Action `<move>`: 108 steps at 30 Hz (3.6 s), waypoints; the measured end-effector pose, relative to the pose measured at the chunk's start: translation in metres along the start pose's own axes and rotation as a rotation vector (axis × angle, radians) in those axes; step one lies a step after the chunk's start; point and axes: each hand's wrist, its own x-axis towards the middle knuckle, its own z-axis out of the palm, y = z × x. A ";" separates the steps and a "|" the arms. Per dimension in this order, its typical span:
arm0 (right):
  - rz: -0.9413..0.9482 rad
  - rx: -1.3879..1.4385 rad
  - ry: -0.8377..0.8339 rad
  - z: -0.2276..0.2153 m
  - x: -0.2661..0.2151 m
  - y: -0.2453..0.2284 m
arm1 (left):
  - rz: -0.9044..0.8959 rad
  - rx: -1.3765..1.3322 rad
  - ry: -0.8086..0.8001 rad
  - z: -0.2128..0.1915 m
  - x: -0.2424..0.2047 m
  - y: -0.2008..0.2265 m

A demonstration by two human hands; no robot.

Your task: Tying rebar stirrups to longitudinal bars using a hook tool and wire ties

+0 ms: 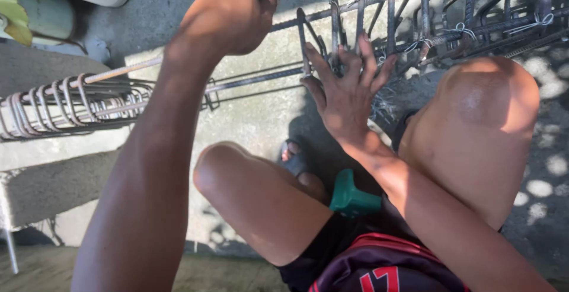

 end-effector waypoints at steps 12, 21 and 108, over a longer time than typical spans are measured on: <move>-0.014 0.034 0.035 -0.008 0.006 -0.007 | -0.021 0.113 -0.225 -0.026 -0.011 0.010; -0.025 -0.074 0.042 0.000 0.004 0.001 | -0.024 0.042 -0.108 -0.019 -0.009 0.001; -0.077 -0.309 -1.505 0.123 -0.098 0.073 | -0.225 -1.414 0.738 0.082 -0.125 -0.039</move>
